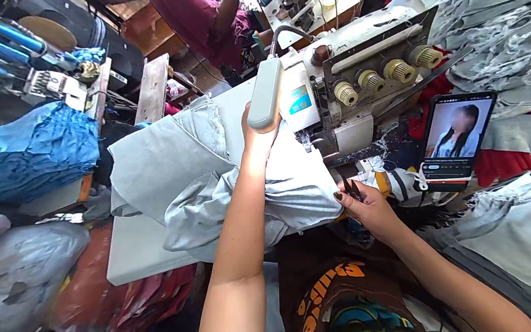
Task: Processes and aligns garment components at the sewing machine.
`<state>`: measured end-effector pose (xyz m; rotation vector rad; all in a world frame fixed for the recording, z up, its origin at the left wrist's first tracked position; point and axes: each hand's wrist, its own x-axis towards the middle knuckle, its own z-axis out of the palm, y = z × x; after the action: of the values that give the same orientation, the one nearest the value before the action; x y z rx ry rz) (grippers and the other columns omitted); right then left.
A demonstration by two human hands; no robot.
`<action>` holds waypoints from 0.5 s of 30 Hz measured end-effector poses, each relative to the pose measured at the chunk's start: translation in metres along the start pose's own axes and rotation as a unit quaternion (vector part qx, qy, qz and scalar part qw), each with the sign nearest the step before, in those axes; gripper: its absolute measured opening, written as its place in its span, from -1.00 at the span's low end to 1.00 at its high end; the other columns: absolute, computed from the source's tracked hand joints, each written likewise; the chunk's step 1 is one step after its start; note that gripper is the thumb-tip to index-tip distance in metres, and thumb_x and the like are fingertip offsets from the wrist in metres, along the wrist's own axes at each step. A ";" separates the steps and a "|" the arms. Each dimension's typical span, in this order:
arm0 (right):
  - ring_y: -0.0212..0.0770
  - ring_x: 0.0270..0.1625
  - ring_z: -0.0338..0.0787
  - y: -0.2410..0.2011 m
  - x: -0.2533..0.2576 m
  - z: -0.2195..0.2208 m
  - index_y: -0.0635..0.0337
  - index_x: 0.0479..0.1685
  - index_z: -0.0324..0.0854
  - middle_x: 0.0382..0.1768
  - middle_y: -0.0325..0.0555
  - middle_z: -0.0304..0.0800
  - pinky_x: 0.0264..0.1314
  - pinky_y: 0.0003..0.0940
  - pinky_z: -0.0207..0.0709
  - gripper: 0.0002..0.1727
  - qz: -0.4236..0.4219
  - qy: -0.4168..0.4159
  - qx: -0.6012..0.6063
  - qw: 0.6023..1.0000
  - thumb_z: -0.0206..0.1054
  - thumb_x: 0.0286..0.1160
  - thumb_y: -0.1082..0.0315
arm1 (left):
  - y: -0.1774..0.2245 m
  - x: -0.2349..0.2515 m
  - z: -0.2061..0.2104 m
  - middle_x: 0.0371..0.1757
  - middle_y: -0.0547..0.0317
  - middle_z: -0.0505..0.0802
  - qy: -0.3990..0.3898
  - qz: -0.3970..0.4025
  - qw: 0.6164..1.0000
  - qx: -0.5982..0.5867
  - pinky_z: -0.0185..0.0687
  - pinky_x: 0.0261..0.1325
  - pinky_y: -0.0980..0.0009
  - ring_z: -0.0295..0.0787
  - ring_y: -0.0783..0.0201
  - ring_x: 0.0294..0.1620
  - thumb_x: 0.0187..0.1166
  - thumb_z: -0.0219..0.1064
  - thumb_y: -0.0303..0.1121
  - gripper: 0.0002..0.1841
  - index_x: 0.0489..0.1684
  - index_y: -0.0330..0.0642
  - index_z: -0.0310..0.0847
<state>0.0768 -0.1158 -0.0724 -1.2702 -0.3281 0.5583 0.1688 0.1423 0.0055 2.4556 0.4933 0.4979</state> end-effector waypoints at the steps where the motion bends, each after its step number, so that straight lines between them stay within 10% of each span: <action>1: -0.67 -0.64 0.30 -0.001 -0.001 0.000 0.03 -0.10 0.63 -0.56 -0.57 0.45 -0.59 -0.73 0.23 -0.94 0.001 0.001 0.003 1.000 0.29 0.65 0.29 | 0.001 0.001 0.000 0.13 -0.15 0.86 -0.001 -0.007 1.000 0.016 0.58 0.43 0.01 0.79 0.04 0.26 0.46 0.53 -0.23 -0.53 0.23 -0.36 0.65; 4: -0.66 -0.62 0.33 -0.001 -0.004 0.001 0.03 -0.09 0.61 -0.55 -0.57 0.46 -0.57 -0.71 0.25 -0.93 -0.011 -0.022 0.006 1.000 0.31 0.63 0.28 | -0.002 -0.001 -0.004 0.20 -0.17 0.85 0.000 0.001 0.999 0.052 0.57 0.41 -0.14 0.78 -0.07 0.30 0.51 0.45 -0.14 -0.50 0.31 -0.31 0.65; 8: -0.66 -0.27 0.65 0.002 -0.016 -0.003 0.26 0.17 0.64 -0.10 -0.41 0.77 -0.19 -0.68 0.59 -0.69 -0.058 -0.083 -0.019 0.995 0.41 0.56 0.30 | -0.040 -0.045 -0.030 0.21 -0.19 0.75 0.033 0.068 0.992 -0.100 0.68 0.17 0.12 0.72 0.06 0.16 0.52 0.47 -0.16 -0.50 0.26 -0.38 0.60; 11: -0.69 -0.39 0.58 0.004 -0.022 -0.010 0.14 0.02 0.65 -0.31 -0.53 0.71 -0.30 -0.71 0.50 -0.78 -0.025 -0.093 -0.030 0.995 0.43 0.53 0.27 | -0.107 -0.121 -0.059 0.36 -0.19 0.69 -0.116 0.046 0.989 -0.081 0.54 0.46 -0.05 0.64 0.02 0.40 0.52 0.38 0.06 -0.27 0.50 -0.35 0.39; 15: -0.70 -0.58 0.41 0.000 -0.022 -0.011 0.06 -0.08 0.65 -0.51 -0.58 0.56 -0.49 -0.73 0.33 -0.83 0.036 -0.106 -0.056 0.992 0.40 0.56 0.20 | -0.138 -0.189 -0.110 -0.16 -0.13 0.88 -0.024 0.116 0.990 0.072 0.40 0.37 -0.30 0.80 -0.11 0.01 0.46 0.49 -0.15 -0.64 -0.18 -0.37 0.79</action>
<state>0.0641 -0.1372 -0.0739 -1.3375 -0.4972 0.7474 -0.0758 0.2140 -0.0382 2.6737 0.2306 0.5112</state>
